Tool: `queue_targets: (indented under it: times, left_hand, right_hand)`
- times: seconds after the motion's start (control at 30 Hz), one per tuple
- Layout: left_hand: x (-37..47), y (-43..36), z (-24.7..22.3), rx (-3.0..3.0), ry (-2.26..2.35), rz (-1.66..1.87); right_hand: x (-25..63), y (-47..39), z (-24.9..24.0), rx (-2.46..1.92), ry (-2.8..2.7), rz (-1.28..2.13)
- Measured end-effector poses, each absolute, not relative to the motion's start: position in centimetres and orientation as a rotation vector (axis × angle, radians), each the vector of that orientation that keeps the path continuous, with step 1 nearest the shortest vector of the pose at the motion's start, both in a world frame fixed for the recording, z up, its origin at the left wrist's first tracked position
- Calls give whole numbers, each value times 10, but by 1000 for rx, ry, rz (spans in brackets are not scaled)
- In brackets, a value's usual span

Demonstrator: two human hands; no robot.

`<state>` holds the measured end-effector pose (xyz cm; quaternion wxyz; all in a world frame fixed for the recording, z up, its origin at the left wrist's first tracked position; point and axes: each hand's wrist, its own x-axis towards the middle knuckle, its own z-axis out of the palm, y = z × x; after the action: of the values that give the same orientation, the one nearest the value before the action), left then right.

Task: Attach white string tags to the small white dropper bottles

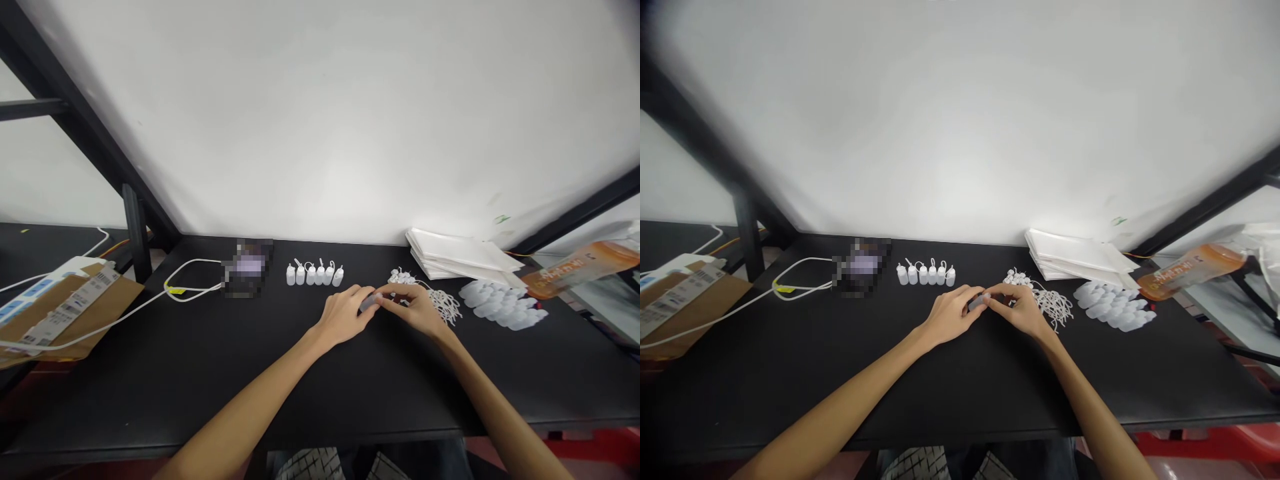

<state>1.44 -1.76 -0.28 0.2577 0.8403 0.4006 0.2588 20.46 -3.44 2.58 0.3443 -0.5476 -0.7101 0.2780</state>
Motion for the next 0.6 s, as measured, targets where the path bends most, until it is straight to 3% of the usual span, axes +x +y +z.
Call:
queue_targets:
  times: [0.6]
  left_hand:
    - [17,-19,-5,2373,1088,730]
  right_hand:
    - [204,-36,22,-1395,-1884,617]
